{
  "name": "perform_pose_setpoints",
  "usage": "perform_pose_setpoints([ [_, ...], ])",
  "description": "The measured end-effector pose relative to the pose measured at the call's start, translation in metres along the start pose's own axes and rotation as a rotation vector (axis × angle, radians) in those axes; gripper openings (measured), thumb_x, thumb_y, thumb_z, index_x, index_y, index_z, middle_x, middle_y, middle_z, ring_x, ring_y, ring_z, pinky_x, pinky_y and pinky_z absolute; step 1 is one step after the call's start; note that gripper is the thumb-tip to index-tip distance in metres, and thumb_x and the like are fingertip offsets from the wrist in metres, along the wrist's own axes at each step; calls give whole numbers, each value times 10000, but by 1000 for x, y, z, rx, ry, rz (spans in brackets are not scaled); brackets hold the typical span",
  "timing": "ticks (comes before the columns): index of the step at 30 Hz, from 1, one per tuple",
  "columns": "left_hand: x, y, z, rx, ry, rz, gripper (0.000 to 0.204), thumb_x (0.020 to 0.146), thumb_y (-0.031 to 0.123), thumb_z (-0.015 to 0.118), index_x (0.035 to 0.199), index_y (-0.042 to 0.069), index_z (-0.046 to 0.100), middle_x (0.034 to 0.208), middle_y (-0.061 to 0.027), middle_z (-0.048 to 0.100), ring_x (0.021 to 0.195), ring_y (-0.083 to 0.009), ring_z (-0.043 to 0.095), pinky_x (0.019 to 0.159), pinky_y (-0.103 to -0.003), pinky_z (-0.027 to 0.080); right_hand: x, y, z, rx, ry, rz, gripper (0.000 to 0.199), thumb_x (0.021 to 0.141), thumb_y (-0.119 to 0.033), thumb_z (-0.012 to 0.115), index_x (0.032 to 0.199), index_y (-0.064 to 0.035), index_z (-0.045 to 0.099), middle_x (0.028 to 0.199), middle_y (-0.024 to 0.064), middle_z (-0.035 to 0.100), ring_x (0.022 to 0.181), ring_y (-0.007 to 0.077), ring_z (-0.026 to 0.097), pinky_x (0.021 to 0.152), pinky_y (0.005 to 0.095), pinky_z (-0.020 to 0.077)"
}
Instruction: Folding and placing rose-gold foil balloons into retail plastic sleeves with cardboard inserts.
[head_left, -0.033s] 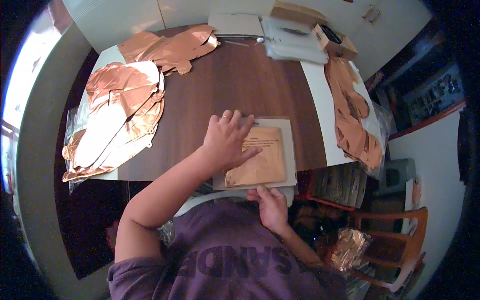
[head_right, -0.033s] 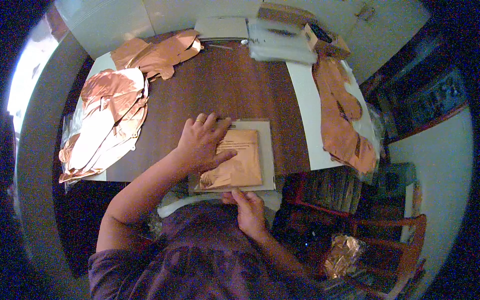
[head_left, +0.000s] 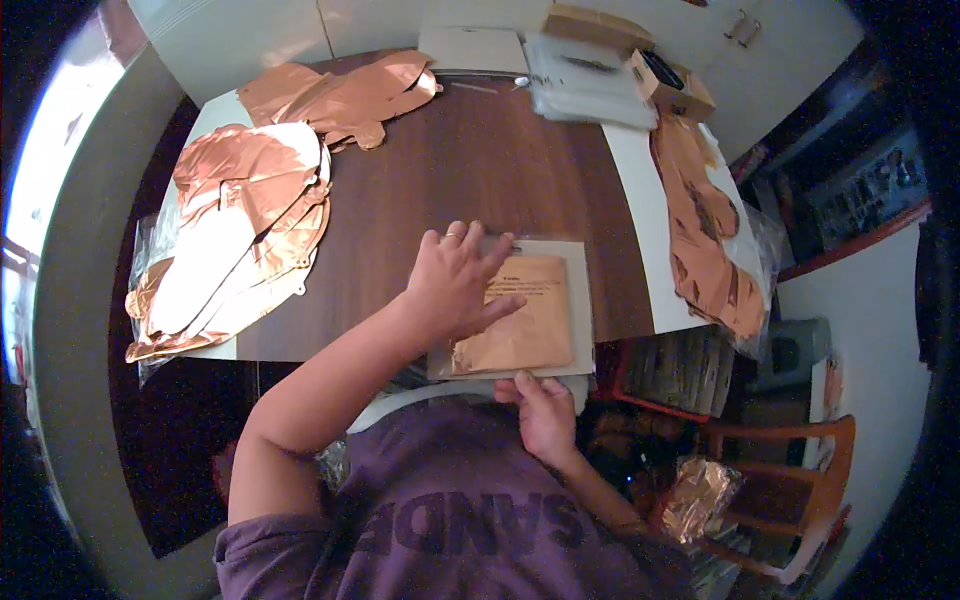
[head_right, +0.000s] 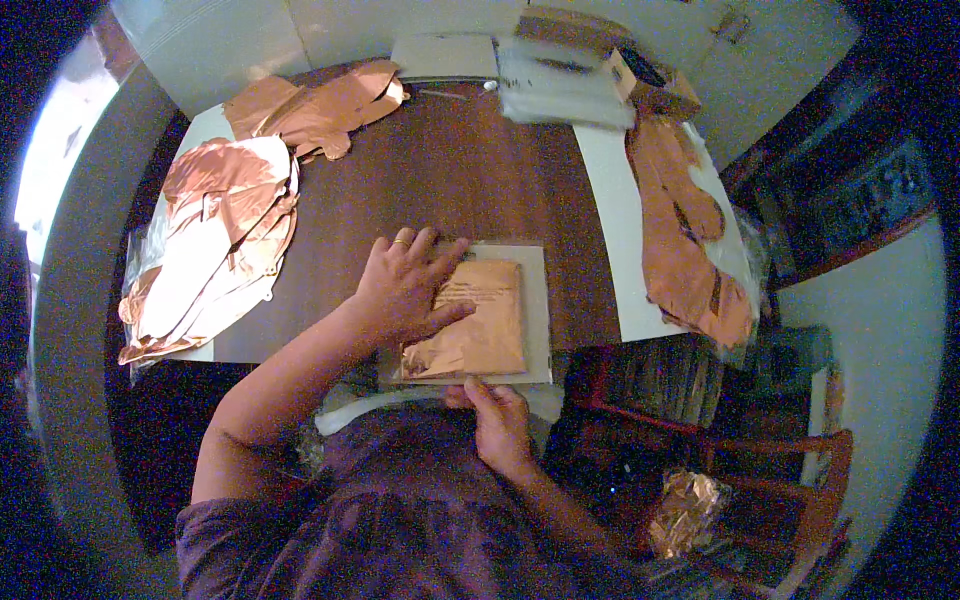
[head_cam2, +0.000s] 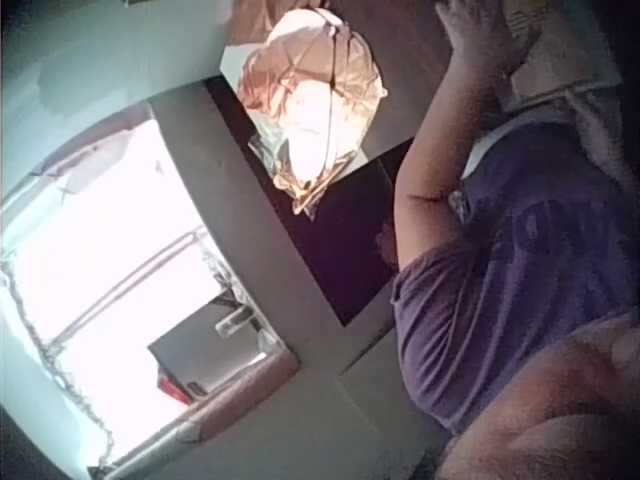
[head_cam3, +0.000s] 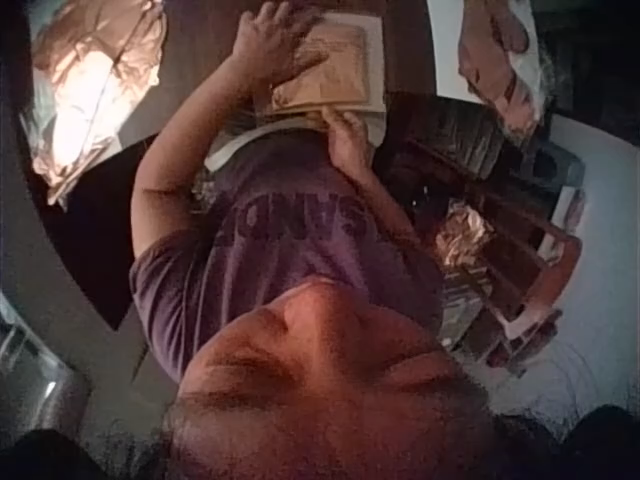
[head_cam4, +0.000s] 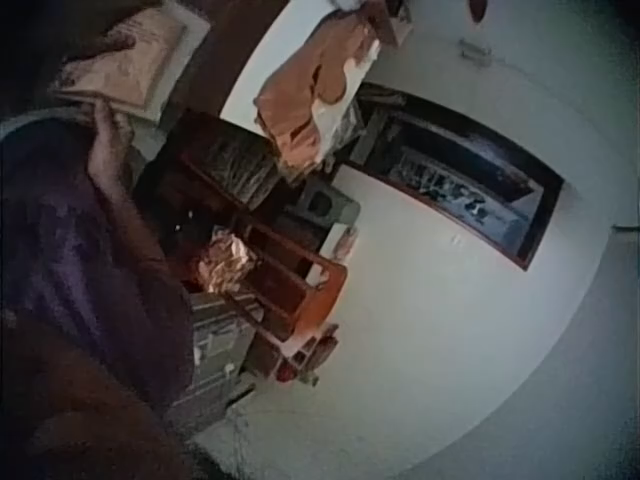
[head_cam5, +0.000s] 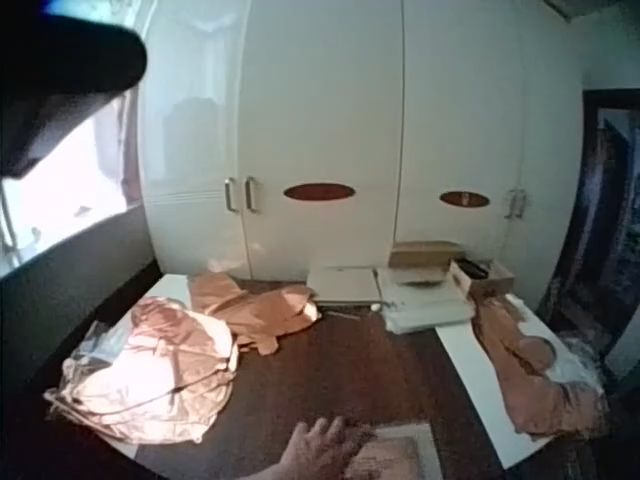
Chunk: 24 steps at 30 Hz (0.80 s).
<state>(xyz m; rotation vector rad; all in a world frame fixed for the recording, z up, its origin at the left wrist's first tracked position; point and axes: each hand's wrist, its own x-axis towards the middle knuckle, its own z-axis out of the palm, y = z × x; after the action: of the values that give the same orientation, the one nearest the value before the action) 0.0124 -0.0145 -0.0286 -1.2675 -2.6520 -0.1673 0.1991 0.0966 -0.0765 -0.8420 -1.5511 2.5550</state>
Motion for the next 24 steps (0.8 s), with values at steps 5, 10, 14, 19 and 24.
perform_pose_setpoints([
  [5,1,-3,-15,-319,-174,-101,922,758,707,569,1396,64,398,1298,-233,469,1198,-408,438,945,-552,373,4,-7,-1,-1,131,-16,159,934,-152,611,918,7,605,858,134,677,794,222,673,730,337,538],
  [10,-46,27,-26,-240,-28,97,904,729,627,644,1390,53,418,1452,-241,339,1333,-451,324,1034,-629,295,9,1,-14,-3,83,-1,210,937,-169,599,973,36,629,917,118,691,818,198,663,761,319,523],
  [14,-58,18,-12,-285,-18,120,875,735,581,696,1383,61,421,1457,-246,339,1329,-485,329,1025,-638,304,7,-12,-2,-8,-50,-60,208,944,-113,569,1069,44,624,1013,114,685,864,193,663,764,321,522],
  [19,-58,20,-16,-340,-53,63,846,748,502,716,1393,53,403,1454,-258,341,1338,-498,318,1036,-646,291,11,-5,-4,-36,-34,-34,197,930,-95,579,1072,32,630,994,105,689,836,184,659,748,308,516],
  [24,-61,23,-14,-384,-30,5,826,701,401,736,1380,49,426,1403,-287,372,1301,-517,347,1035,-650,292,6,-5,-2,1,-36,-39,164,925,-89,585,1022,34,632,965,117,693,816,185,658,732,302,515],
])
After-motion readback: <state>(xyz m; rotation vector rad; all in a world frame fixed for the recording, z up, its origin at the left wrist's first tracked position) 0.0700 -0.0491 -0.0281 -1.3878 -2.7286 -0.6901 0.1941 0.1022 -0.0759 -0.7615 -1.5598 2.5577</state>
